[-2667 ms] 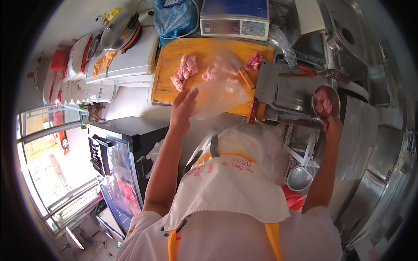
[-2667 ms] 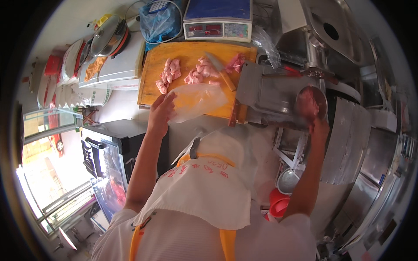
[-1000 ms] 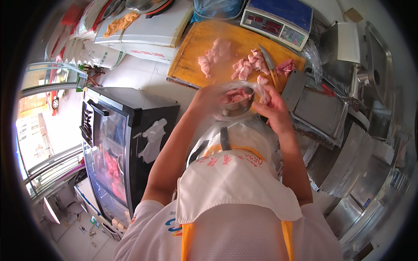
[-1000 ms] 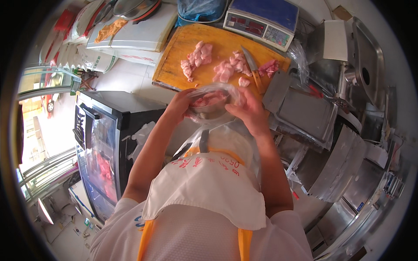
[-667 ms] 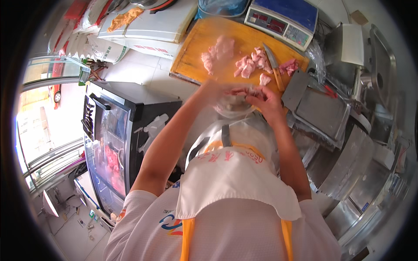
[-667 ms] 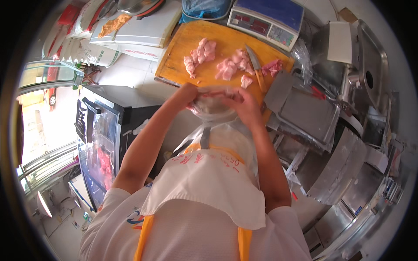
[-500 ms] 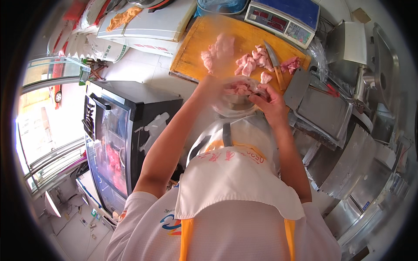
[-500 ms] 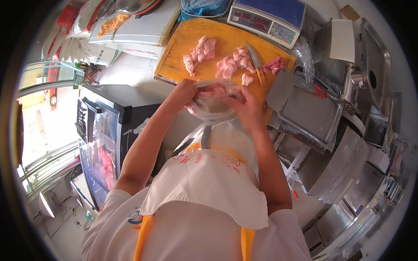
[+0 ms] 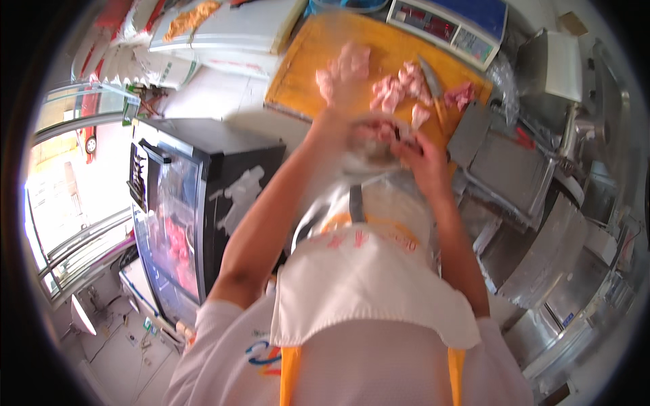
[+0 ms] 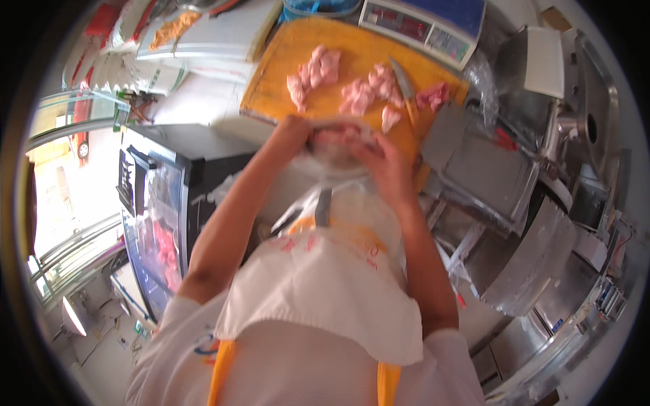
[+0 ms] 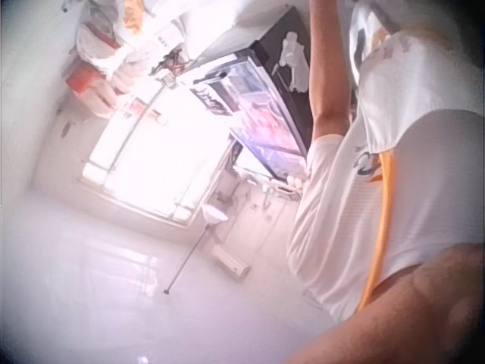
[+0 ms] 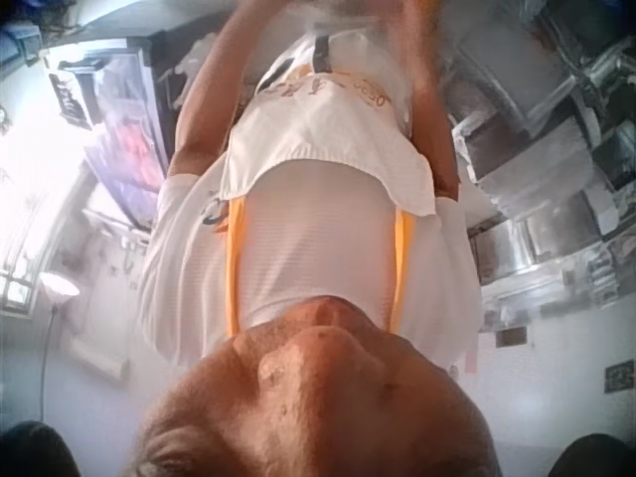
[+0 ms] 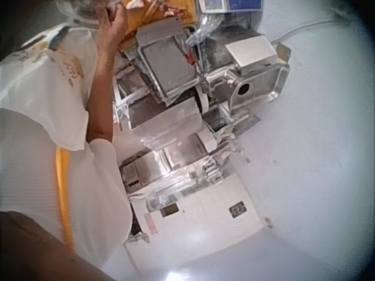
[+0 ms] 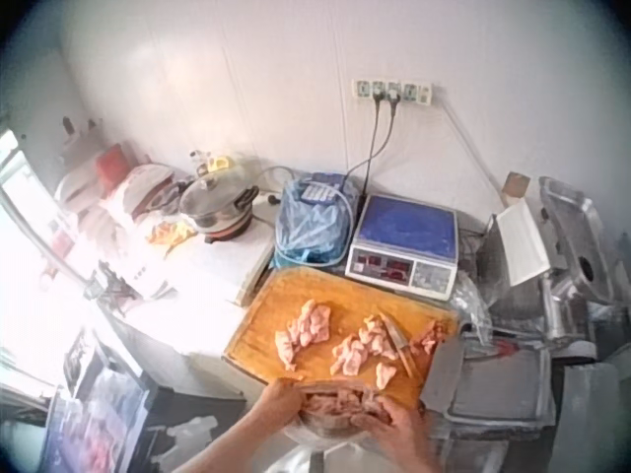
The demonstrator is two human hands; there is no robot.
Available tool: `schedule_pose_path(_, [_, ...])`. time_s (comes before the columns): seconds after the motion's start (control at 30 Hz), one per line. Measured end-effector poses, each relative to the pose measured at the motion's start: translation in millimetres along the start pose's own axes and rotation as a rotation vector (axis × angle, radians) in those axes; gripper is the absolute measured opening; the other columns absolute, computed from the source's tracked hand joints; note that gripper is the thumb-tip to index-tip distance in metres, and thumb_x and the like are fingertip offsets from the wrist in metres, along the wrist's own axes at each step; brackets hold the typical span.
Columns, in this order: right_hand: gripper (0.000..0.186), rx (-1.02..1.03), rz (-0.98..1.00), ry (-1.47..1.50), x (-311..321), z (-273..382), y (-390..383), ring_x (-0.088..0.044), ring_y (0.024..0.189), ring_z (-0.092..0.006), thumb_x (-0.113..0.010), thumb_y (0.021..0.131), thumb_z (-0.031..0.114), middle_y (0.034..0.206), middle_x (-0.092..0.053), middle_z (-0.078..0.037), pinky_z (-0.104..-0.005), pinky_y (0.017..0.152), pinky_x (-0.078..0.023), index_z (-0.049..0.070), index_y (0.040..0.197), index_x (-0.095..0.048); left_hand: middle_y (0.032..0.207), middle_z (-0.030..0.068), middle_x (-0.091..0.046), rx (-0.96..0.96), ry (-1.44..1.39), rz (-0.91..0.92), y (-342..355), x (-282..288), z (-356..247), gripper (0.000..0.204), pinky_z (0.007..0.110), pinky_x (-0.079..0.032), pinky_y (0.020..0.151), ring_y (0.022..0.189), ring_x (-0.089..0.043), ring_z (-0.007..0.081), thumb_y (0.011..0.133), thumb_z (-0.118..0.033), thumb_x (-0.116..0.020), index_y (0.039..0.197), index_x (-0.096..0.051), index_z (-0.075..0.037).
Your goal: The person cuts a large piece of raw meat into smaller pieces using a knife and a cleaver on a wooden board, then places the pieces into a plastic bag.
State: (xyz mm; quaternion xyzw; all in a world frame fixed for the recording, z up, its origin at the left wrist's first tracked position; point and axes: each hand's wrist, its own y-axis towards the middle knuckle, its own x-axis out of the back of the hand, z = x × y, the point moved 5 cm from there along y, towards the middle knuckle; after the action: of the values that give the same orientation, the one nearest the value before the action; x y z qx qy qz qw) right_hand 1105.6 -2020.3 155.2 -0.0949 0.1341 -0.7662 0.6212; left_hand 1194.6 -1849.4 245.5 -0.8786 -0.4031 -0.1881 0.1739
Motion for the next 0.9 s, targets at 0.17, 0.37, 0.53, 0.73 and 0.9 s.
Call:
schedule_pose_path(0.17, [0.017,0.034,0.018,0.01,-8,14,-11,-0.04,0.069,-0.0006,-0.078,0.096,0.019,0.077,-0.051,0.011,-0.0208,0.061,-0.033,0.005,0.101,-0.07,0.072,0.0046,-0.063,-0.021,-0.059,-0.248,2,-1,38,0.018,0.034,-0.044,0.054,0.063,-0.06,0.0136,0.087,-0.01,-0.059,0.085,-0.072,0.002])
schedule_pose_path(0.37, [0.026,0.01,0.036,-0.116,2,18,-15,-0.056,0.084,-0.0043,-0.079,0.096,0.021,0.095,-0.067,0.002,-0.0241,0.075,-0.046,0.001,0.111,-0.07,0.081,0.0073,-0.071,-0.12,0.284,-0.169,6,-6,34,0.021,0.036,-0.051,0.062,0.071,-0.067,0.0182,0.086,-0.009,-0.06,0.095,-0.075,0.001])
schedule_pose_path(0.53, [0.03,-0.103,0.109,-0.278,0,14,-8,-0.065,0.09,-0.0085,-0.078,0.096,0.022,0.101,-0.075,-0.004,-0.0287,0.081,-0.053,0.0,0.115,-0.07,0.078,0.0162,-0.072,-0.029,0.174,-0.161,3,-13,63,0.023,0.036,-0.055,0.071,0.076,-0.071,0.0243,0.085,-0.01,-0.058,0.092,-0.076,0.002])
schedule_pose_path(0.73, [0.029,0.094,0.016,-0.291,4,20,-21,-0.043,0.071,-0.0045,-0.082,0.094,0.027,0.075,-0.054,0.005,-0.0237,0.063,-0.039,0.001,0.098,-0.068,0.087,0.0228,-0.073,0.409,0.042,-0.179,0,-20,105,0.03,0.04,-0.054,0.072,0.082,-0.073,0.03,0.087,-0.017,-0.059,0.099,-0.073,0.006])
schedule_pose_path(0.9, [0.027,0.085,0.0,-0.239,9,14,-13,-0.041,0.07,-0.0052,-0.083,0.092,0.026,0.074,-0.051,0.005,-0.0255,0.062,-0.038,0.003,0.099,-0.07,0.088,0.0179,-0.074,0.508,0.181,-0.068,9,-29,135,0.031,0.039,-0.056,0.077,0.085,-0.073,0.0259,0.088,-0.02,-0.062,0.102,-0.075,0.005])
